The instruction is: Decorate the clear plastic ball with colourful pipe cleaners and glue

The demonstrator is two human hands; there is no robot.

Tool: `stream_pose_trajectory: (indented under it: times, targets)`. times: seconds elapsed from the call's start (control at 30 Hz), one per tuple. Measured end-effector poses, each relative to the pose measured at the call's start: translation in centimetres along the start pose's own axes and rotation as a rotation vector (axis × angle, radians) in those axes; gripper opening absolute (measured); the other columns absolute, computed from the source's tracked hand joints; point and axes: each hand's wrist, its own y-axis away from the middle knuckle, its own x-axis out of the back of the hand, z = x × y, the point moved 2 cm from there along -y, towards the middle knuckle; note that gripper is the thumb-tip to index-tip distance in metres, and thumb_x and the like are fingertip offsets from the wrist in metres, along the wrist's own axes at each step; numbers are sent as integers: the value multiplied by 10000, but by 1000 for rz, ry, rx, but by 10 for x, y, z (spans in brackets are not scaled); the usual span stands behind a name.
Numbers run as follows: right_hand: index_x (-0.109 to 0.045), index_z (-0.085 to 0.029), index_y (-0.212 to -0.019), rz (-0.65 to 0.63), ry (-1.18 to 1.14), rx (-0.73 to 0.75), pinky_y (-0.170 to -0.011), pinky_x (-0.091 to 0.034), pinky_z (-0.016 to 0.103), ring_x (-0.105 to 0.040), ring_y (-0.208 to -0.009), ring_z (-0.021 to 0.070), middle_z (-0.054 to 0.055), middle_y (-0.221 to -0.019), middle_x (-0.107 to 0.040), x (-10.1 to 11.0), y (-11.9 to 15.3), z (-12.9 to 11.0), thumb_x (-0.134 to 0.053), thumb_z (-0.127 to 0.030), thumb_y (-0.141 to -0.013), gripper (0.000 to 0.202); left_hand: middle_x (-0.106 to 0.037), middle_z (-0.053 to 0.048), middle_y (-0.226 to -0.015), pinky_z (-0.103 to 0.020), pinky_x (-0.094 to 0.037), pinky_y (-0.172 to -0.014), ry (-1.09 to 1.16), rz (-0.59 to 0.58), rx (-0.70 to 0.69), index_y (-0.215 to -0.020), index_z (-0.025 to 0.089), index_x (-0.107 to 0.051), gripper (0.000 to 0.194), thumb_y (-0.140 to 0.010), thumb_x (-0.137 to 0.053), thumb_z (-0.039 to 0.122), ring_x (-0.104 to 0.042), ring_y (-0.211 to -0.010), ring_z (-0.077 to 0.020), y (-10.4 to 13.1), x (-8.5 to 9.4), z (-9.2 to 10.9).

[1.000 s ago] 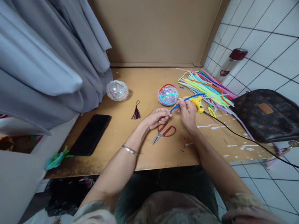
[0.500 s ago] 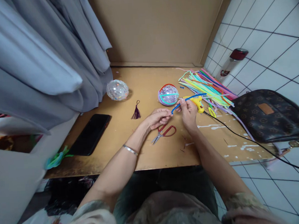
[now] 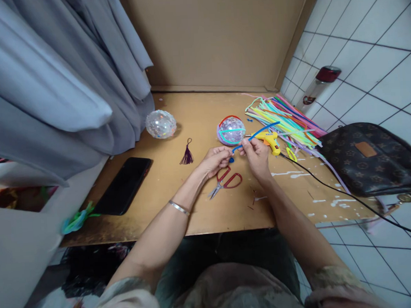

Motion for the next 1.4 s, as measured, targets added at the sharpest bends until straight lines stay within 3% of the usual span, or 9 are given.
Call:
stream_pose_trajectory:
  times: [0.13,0.3,0.5,0.67,0.77,0.87,0.93,1.13,1.4]
  targets:
    - [-613,-216,-726,17,46,25,-620,-499,291,-620,-602,150,-2,-641,-678,-1,3,-3,-546,-611,-883,431,-395,78,-469,-160,-157,-422,-15,89,-82,-626,117,-575,103,-680,-663,115,-267,-407,-5,2,-3,2]
    - [-590,-242,-625,76,247,190,-697,-499,337,-609,-659,181,23,-649,-661,-3,12,-10,-530,-542,-918,424,-356,96,-447,-164,-174,-426,11,218,-168,-585,140,-531,143,-682,-632,110,-249,-398,-8,2,-5,2]
    - [-677,-251,-802,-58,339,385,-802,-499,363,-641,-809,204,66,-837,-714,-18,24,-10,-427,-421,-992,358,-331,106,-444,-174,-166,-428,77,322,-182,-578,157,-482,239,-723,-672,169,-239,-389,-9,-3,-3,-3]
    - [-663,-239,-784,-160,450,451,-758,-473,356,-616,-757,204,79,-777,-693,-27,30,-9,-444,-405,-984,340,-408,95,-475,-160,-195,-431,148,333,-169,-621,153,-494,211,-714,-683,165,-285,-399,-8,-3,-4,0]
    - [-652,-237,-781,-106,346,363,-766,-487,358,-631,-759,202,73,-786,-703,-22,26,-11,-447,-441,-981,352,-397,91,-482,-158,-194,-431,133,281,-173,-598,150,-485,228,-723,-676,153,-276,-406,-3,-1,-4,3]
    - [-638,-234,-821,98,133,126,-699,-511,323,-631,-687,171,30,-727,-692,-11,16,-8,-465,-533,-957,371,-411,80,-498,-157,-198,-435,45,239,-159,-623,129,-553,184,-727,-700,165,-293,-422,-5,1,-4,3]
    - [-622,-224,-825,155,-37,-3,-627,-508,286,-613,-619,144,5,-685,-677,-5,9,-4,-478,-599,-928,414,-423,72,-503,-160,-205,-437,-6,195,-134,-662,114,-607,158,-723,-729,193,-314,-435,-12,1,-4,1]
    - [-608,-206,-762,50,-202,-126,-521,-466,232,-577,-523,107,-27,-583,-630,-3,-3,8,-592,-668,-816,465,-494,45,-536,-168,-201,-431,-6,63,-109,-728,105,-635,195,-684,-768,241,-345,-441,-20,0,-4,-1]
    - [-592,-206,-721,46,-124,-116,-536,-483,245,-584,-533,114,-25,-581,-625,-4,0,5,-583,-681,-819,485,-498,47,-531,-172,-202,-440,-116,28,-114,-701,117,-630,154,-688,-727,236,-337,-430,-18,2,-1,0]
